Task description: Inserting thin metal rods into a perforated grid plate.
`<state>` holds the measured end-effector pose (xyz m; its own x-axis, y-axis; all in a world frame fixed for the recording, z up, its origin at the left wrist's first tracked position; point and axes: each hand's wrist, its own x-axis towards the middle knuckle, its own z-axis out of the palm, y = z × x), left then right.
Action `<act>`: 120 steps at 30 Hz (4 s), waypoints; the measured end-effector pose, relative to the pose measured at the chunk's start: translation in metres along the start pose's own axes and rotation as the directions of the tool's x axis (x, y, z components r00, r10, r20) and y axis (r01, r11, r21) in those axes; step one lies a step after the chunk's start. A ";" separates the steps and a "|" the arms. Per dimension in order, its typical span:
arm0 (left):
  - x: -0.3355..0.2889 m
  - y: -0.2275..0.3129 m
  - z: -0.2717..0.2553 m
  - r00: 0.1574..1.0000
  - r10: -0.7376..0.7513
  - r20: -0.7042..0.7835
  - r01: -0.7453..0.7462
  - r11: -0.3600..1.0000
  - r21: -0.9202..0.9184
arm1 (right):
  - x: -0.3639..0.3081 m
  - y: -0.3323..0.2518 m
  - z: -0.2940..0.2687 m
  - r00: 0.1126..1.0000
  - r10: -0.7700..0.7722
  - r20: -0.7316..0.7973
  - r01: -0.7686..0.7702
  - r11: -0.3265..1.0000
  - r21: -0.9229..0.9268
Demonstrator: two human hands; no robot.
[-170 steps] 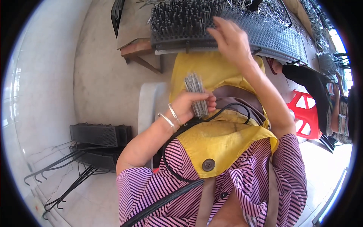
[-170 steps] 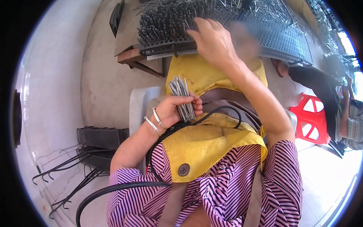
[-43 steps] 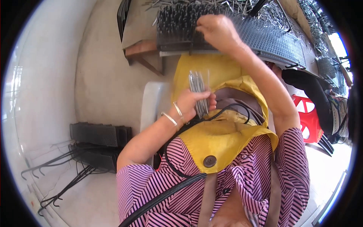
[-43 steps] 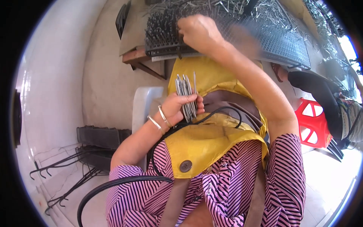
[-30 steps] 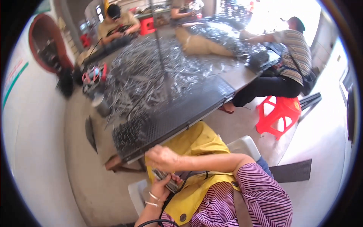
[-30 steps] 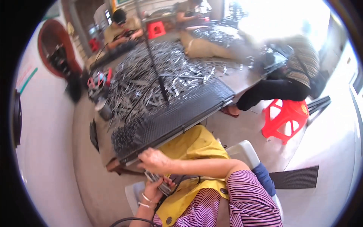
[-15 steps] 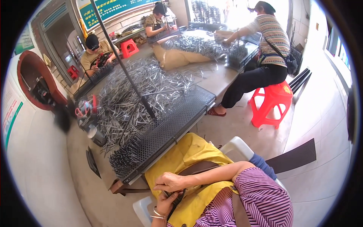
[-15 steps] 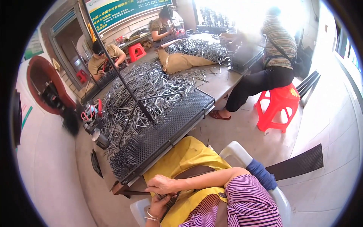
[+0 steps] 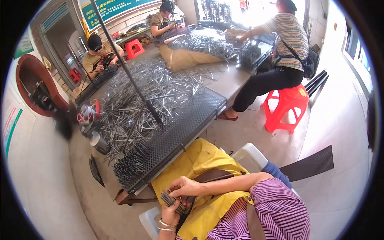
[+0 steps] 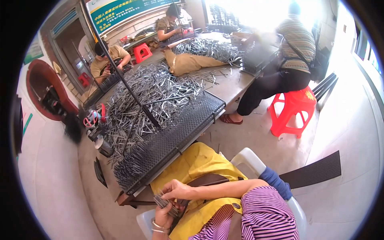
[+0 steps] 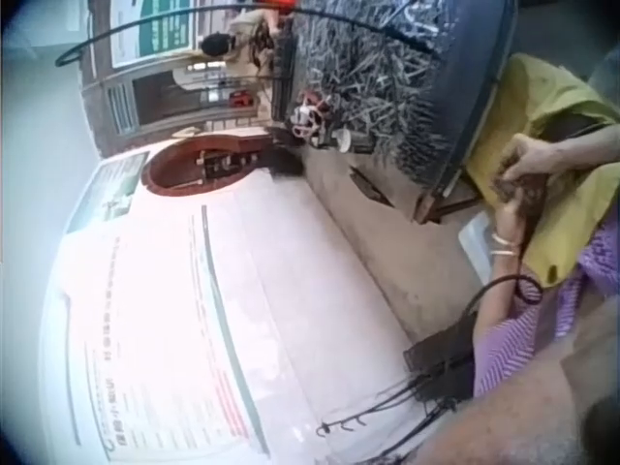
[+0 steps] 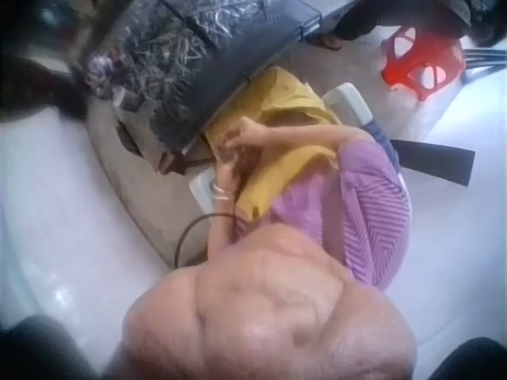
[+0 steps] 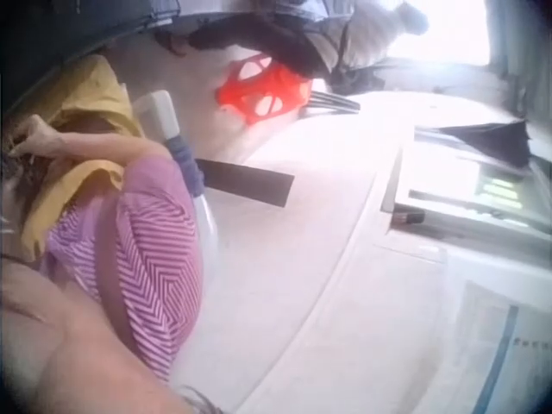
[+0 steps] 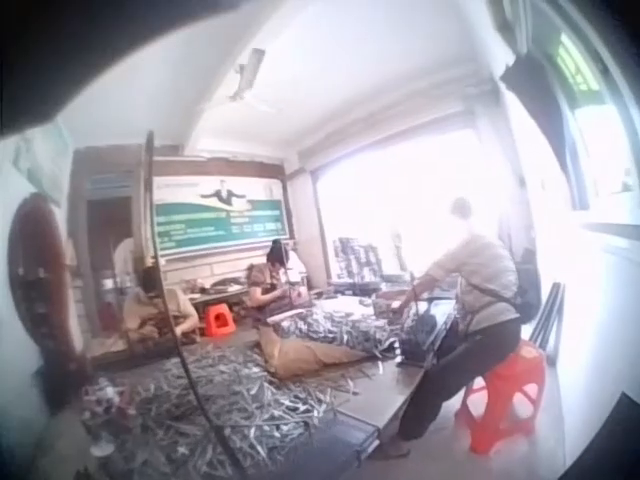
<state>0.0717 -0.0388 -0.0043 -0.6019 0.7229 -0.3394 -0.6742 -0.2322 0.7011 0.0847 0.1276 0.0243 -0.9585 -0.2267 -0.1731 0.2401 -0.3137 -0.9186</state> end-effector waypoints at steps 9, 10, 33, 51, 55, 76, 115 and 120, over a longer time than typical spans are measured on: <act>0.022 0.012 0.013 0.986 -0.155 -0.063 0.156 0.988 0.007 | 0.008 0.005 -0.019 0.998 -0.024 -0.060 0.020 0.998 -0.062; 0.028 0.014 0.017 0.985 -0.161 -0.063 0.162 0.987 0.007 | 0.010 0.008 -0.023 0.995 -0.060 -0.082 0.055 0.996 -0.063; 0.058 0.026 0.034 0.938 0.071 -0.340 0.003 0.977 0.213 | 0.027 -0.010 -0.049 0.937 0.169 -0.305 -0.162 0.986 0.048; 0.053 0.036 0.018 0.949 -0.059 -0.308 0.046 0.998 -0.051 | 0.053 -0.087 -0.079 0.905 -0.036 -0.424 0.070 0.995 0.065; 0.056 0.029 0.017 0.980 -0.003 -0.198 -0.014 0.996 -0.086 | 0.091 -0.097 -0.105 0.881 -0.159 -0.445 0.234 0.965 0.118; 0.056 0.022 0.010 0.993 -0.026 -0.119 0.015 0.996 -0.090 | 0.149 -0.110 -0.106 0.747 -0.634 -0.203 0.415 0.682 -0.603; 0.057 0.021 0.012 0.986 -0.095 -0.136 0.077 0.989 -0.128 | 0.163 -0.114 -0.085 0.605 -0.691 0.396 0.528 -0.025 -0.849; 0.056 0.021 0.012 0.984 -0.095 -0.152 0.073 0.987 -0.145 | 0.165 -0.113 -0.087 0.701 -0.657 0.278 0.459 0.117 -0.881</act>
<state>0.0286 0.0043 -0.0012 -0.5929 0.6346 -0.4958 -0.7715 -0.2709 0.5757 -0.1142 0.2057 0.0688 -0.7865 -0.2085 0.5813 -0.5474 0.6711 -0.4999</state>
